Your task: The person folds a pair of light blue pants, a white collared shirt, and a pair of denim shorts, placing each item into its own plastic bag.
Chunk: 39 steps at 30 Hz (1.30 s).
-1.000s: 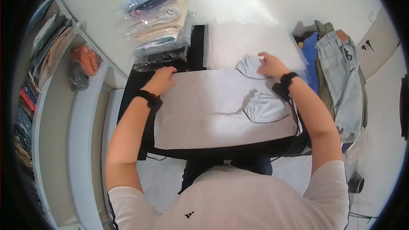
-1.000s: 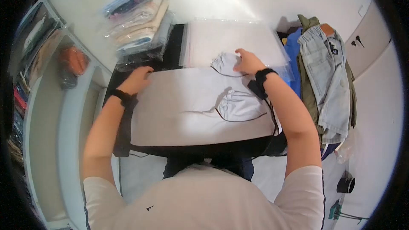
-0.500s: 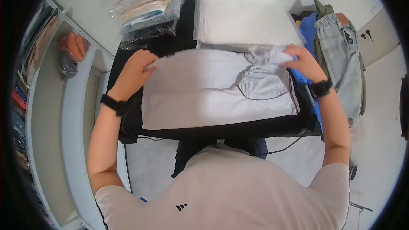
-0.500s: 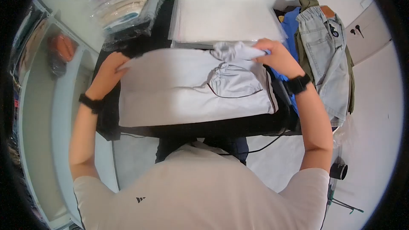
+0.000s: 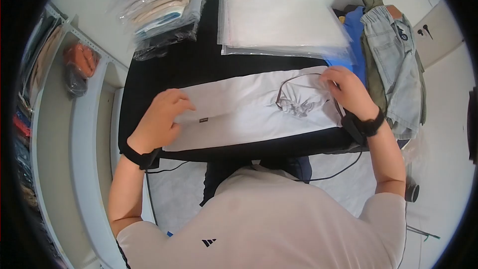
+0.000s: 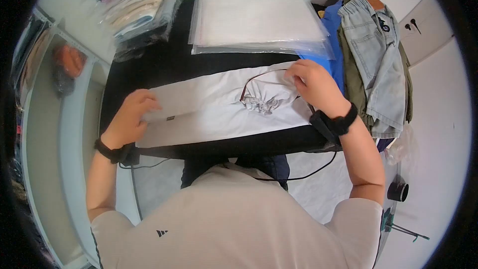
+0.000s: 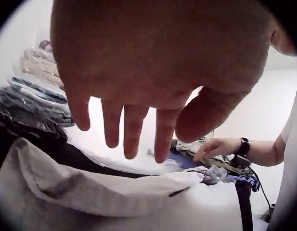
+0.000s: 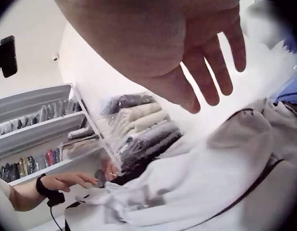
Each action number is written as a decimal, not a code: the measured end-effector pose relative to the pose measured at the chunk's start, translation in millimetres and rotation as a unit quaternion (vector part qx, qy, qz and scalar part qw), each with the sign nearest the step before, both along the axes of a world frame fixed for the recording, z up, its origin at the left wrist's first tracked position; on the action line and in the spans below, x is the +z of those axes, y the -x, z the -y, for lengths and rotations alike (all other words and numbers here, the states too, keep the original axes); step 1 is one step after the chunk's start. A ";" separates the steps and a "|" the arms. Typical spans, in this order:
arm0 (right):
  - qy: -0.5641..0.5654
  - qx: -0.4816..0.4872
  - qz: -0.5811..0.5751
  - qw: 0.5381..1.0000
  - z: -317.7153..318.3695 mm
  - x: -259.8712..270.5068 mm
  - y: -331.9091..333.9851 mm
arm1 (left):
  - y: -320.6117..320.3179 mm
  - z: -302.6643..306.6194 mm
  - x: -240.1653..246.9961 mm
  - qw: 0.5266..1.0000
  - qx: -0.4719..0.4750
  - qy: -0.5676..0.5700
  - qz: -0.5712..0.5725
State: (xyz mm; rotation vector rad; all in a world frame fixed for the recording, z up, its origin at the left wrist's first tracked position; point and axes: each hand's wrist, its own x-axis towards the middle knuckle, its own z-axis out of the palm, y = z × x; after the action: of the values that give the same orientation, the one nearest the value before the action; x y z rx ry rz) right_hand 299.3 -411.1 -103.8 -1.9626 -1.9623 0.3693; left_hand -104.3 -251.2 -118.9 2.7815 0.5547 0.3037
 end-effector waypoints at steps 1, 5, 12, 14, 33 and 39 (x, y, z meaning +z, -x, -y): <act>0.000 -0.003 0.000 1.000 -5.2 -8.0 -4.5 | -2.9 -0.8 -4.1 0.999 -0.045 0.007 0.030; -0.001 -0.012 0.086 0.996 -18.9 -62.9 -16.2 | -3.7 -0.8 -50.5 0.996 0.023 0.058 -0.070; 0.233 -0.040 0.200 0.951 -23.6 -54.4 -8.5 | 13.5 -17.5 -56.2 0.968 0.029 0.120 -0.218; 0.089 -0.052 0.208 0.973 -19.9 -46.5 11.9 | 15.1 -18.9 -55.4 0.969 0.031 0.141 -0.199; -0.016 -0.053 0.177 0.983 23.3 -88.1 125.4 | 33.0 41.1 -53.4 0.949 0.288 0.027 0.127; -0.015 -0.062 0.173 0.983 24.0 -85.8 127.8 | 30.8 12.9 -71.7 0.895 0.414 0.063 0.152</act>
State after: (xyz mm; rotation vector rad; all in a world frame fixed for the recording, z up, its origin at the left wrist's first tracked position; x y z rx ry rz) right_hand 171.4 -435.1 -189.5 -2.2357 -2.0134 -0.0366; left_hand -135.1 -264.1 -190.7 2.1513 1.5754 0.8188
